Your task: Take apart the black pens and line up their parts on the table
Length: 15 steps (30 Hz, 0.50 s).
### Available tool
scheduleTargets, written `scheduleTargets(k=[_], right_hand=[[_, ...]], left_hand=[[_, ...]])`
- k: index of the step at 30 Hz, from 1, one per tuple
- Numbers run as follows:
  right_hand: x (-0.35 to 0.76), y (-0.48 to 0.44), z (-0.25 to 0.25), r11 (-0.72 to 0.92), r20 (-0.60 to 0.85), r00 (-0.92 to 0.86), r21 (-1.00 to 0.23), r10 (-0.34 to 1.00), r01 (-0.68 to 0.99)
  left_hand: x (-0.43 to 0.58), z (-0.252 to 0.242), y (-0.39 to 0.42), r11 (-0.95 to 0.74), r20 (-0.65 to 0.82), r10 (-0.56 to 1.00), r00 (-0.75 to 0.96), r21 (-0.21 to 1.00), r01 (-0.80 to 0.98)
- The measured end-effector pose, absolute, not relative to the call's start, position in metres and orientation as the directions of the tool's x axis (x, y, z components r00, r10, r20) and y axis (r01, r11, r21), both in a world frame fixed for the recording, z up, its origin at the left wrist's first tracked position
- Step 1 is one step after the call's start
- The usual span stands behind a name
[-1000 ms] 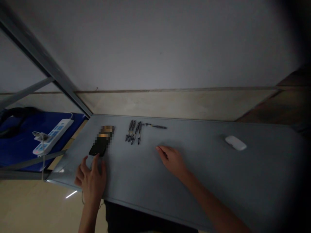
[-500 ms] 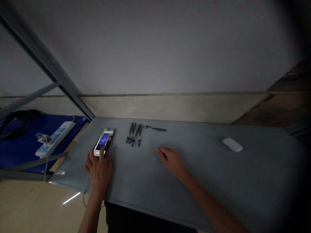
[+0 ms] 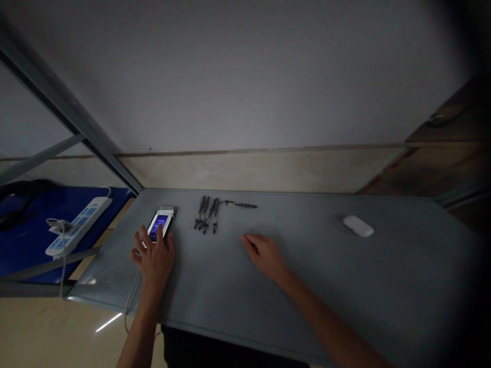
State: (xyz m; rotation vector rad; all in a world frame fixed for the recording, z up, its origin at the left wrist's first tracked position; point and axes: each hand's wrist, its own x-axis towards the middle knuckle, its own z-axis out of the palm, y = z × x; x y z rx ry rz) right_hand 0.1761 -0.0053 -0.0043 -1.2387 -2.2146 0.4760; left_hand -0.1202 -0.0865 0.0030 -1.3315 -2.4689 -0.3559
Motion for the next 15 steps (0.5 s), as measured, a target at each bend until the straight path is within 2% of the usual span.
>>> scheduleTargets(k=[4, 7, 9, 12, 15], right_hand=[[0.175, -0.006, -0.002, 0.518, 0.306, -0.419, -0.555, 0.855, 0.651], [0.175, -0.006, -0.002, 0.522, 0.318, -0.415, -0.558, 0.852, 0.645], [0.175, -0.005, -0.002, 0.523, 0.321, -0.414, -0.563, 0.852, 0.64], [0.175, -0.005, -0.003, 0.524, 0.323, -0.415, -0.573, 0.851, 0.63], [0.175, -0.005, -0.003, 0.523, 0.324, -0.412, -0.576, 0.851, 0.628]], left_hand=[[-0.113, 0.006, -0.082, 0.494, 0.42, 0.764, -0.49, 0.107, 0.863], [-0.095, 0.009, -0.073, 0.362, 0.416, 0.828, -0.377, 0.119, 0.925], [-0.076, 0.012, -0.065, 0.174, 0.397, 0.894, -0.207, 0.12, 0.978], [-0.044, 0.016, -0.045, -0.204, 0.336, 0.929, 0.153, 0.122, 0.971], [-0.018, 0.019, -0.012, -0.368, 0.272, 0.904, 0.329, 0.109, 0.923]])
